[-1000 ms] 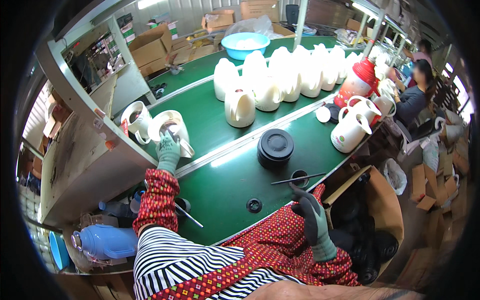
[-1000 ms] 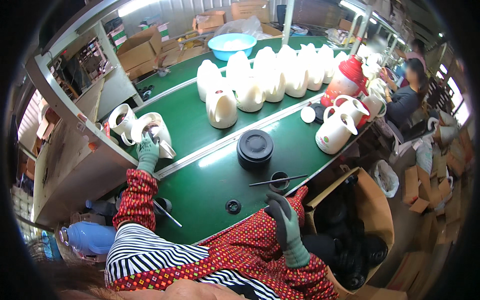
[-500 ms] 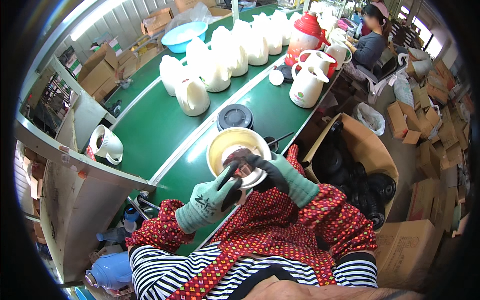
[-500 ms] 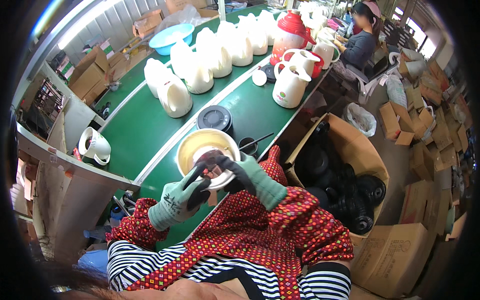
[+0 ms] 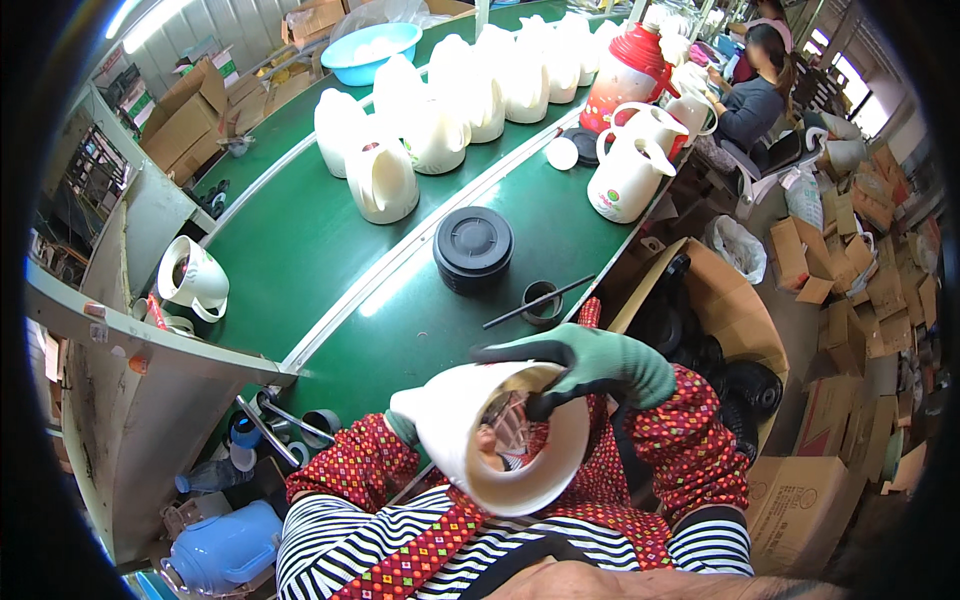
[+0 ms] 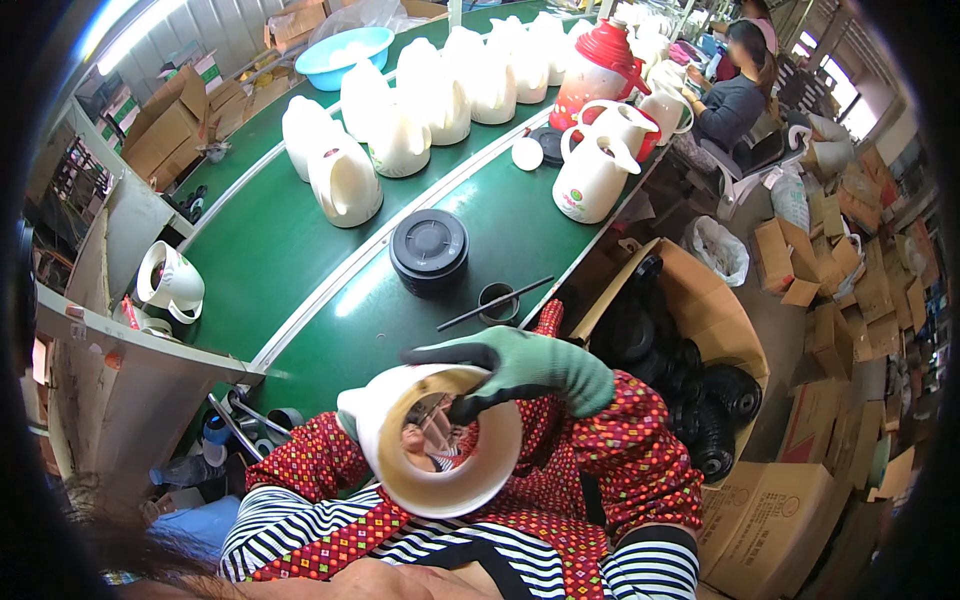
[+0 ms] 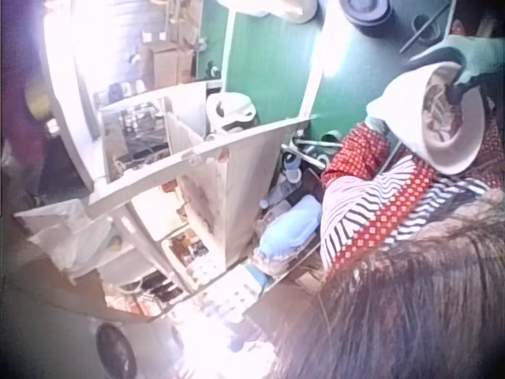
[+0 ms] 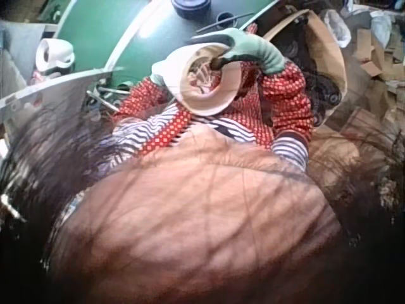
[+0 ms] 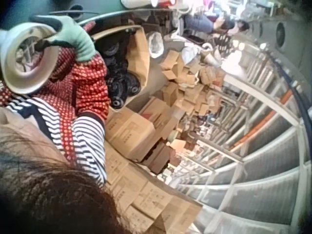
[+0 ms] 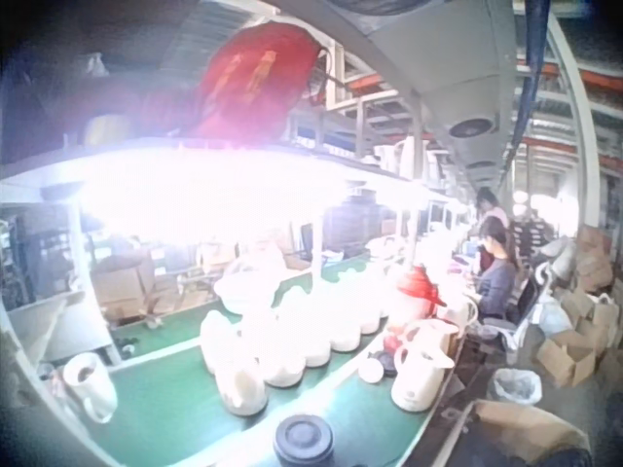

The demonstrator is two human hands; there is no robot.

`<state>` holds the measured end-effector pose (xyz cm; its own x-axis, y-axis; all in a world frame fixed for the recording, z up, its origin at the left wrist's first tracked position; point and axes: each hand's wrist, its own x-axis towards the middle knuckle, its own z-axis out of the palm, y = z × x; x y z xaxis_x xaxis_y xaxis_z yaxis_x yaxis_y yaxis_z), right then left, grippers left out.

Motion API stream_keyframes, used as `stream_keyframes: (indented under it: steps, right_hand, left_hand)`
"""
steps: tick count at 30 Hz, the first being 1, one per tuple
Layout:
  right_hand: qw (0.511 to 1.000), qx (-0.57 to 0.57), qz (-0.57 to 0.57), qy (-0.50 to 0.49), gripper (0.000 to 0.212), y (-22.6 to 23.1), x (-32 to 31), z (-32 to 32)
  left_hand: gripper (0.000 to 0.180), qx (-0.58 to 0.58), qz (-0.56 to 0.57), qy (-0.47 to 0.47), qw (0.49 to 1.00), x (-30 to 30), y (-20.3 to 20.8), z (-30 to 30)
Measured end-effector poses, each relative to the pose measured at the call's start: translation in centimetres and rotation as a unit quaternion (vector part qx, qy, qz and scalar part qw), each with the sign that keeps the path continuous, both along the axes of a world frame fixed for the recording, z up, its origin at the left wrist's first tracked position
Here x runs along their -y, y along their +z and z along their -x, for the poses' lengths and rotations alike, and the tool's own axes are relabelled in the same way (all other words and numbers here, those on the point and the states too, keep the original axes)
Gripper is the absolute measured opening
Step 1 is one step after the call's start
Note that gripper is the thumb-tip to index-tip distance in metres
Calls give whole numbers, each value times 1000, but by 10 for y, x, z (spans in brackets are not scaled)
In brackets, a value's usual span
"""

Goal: The person assembles white plastic pitchers by inserting black lids and internal components, then placing the finished units on a green conveyor belt. The person handles each pitcher one at a time, inserting parts and securing the lid before moving to the next unit.

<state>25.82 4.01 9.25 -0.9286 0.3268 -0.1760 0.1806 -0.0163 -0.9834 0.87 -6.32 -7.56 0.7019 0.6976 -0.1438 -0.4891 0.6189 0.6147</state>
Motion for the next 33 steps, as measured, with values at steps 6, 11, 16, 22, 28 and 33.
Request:
stream_keyframes:
  steps: [6,11,16,22,28,33]
  right_hand:
    - [978,95,-98,-160,66,-27,-67,78]
    - [760,404,-475,-183,118,-102,-132,135]
    - [731,365,-530,-226,88,-141,-149,135]
    - [838,81,-428,-328,90,-86,-88,83]
    - [864,14,-377,-333,105,-54,18,15]
    - [863,-17,-344,-370,104,-47,56,-24]
  left_hand:
    - [53,-26,43,64,997,-1,1,35]
    - [54,-48,68,134,987,4,0,66]
    - [54,-68,69,174,980,5,-5,83]
    - [55,-93,41,181,978,3,-5,77]
    - [56,-99,2,126,987,-12,4,40]
    - [56,-97,-19,91,991,-17,17,10]
